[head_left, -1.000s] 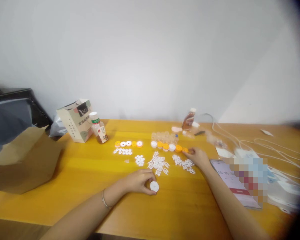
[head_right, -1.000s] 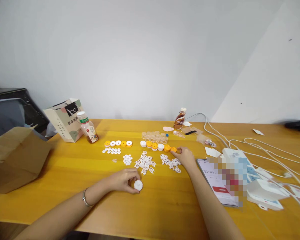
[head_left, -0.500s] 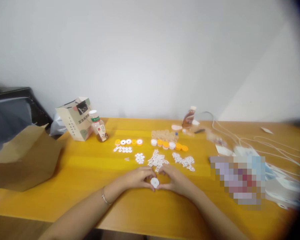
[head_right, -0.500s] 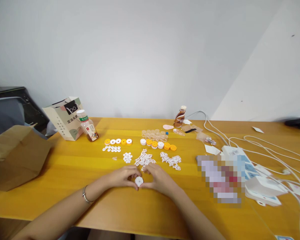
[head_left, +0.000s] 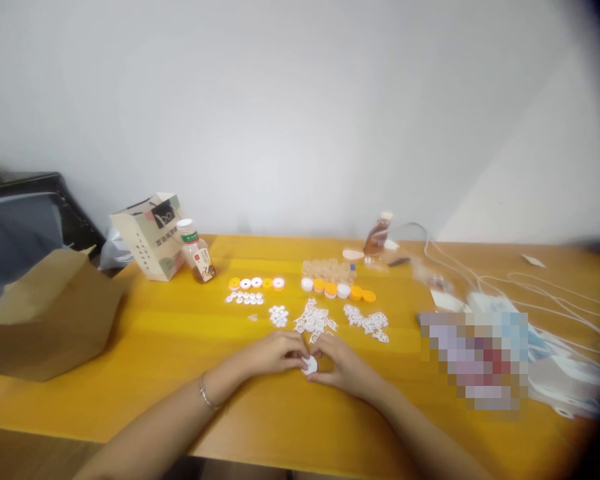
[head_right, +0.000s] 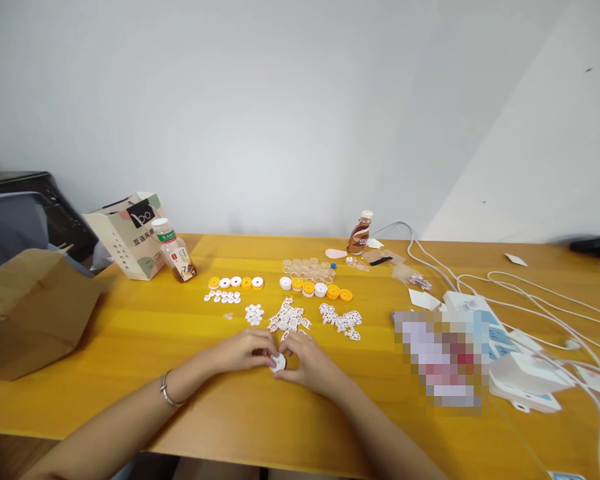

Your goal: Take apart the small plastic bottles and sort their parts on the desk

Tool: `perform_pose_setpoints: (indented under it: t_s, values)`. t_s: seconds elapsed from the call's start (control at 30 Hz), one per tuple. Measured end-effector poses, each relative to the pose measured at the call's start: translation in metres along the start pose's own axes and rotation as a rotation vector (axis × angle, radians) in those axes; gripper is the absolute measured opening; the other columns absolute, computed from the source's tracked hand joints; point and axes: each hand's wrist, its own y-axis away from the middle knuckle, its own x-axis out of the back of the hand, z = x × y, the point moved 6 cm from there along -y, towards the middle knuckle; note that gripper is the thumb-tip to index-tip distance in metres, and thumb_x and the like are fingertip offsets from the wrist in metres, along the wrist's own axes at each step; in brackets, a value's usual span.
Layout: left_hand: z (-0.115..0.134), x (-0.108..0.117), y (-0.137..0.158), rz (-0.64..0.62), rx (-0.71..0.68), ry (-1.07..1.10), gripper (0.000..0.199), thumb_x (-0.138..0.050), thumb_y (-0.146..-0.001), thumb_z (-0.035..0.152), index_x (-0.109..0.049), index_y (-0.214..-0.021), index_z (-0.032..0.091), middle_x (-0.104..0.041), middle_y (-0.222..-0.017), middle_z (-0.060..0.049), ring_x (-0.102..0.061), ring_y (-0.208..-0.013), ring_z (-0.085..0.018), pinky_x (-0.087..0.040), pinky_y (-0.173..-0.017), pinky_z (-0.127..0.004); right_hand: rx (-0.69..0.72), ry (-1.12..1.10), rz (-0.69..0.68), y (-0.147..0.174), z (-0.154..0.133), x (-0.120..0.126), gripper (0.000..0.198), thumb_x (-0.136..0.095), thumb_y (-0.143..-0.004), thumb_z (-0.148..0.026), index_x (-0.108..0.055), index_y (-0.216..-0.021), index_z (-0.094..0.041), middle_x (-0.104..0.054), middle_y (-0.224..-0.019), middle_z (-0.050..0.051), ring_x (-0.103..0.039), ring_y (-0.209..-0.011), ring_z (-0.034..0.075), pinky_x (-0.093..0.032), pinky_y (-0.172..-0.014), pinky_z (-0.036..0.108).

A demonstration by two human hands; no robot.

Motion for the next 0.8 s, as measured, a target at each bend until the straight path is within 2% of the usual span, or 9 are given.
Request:
perform_pose_setpoints:
  t_s: [0.33,0.57,0.67,0.8]
  values:
    - [0.000,0.000,-0.001,-0.007,0.107,-0.073,0.009,-0.053,-0.082,0.023,-0.055,-0.082,0.014,-0.057,-0.080,-0.003,-0.053,-0.072,-0.011,-0.041,-0.065,-0.020,0.019,-0.061,-0.012,-0.002,0.001,-0.005,0.015,-0.064,-0.072,-0.029,-0.054,-0.079,-0.020,-0.056,-0.083,0.003,-0.051,-0.078,0.017,-0.041,-0.070,0.028]
    - [-0.003,0.001,0.001,0.023,0.094,0.010,0.007,-0.053,-0.081,0.022,-0.054,-0.082,0.015,-0.057,-0.080,-0.002,-0.052,-0.072,-0.011,-0.041,-0.064,-0.019,0.016,-0.084,-0.014,-0.002,-0.001,-0.004,0.014,-0.063,-0.073,-0.029,-0.055,-0.080,-0.021,-0.055,-0.082,0.002,-0.050,-0.077,0.016,-0.041,-0.070,0.028]
    - [-0.010,0.014,0.000,0.137,0.116,0.054,0.008,-0.055,-0.081,0.023,-0.056,-0.081,0.015,-0.059,-0.080,-0.001,-0.053,-0.073,-0.011,-0.041,-0.068,-0.020,0.010,-0.096,-0.015,-0.002,-0.001,-0.003,0.014,-0.063,-0.073,-0.030,-0.055,-0.080,-0.021,-0.056,-0.082,0.002,-0.050,-0.077,0.016,-0.041,-0.070,0.028]
    - [-0.041,0.044,0.008,0.464,0.285,0.057,0.012,-0.055,-0.080,0.027,-0.057,-0.078,0.015,-0.061,-0.076,-0.001,-0.055,-0.071,-0.013,-0.042,-0.067,-0.022,-0.011,-0.086,-0.024,-0.003,-0.001,-0.002,0.015,-0.063,-0.073,-0.030,-0.056,-0.082,-0.020,-0.055,-0.080,0.002,-0.050,-0.076,0.016,-0.041,-0.069,0.028]
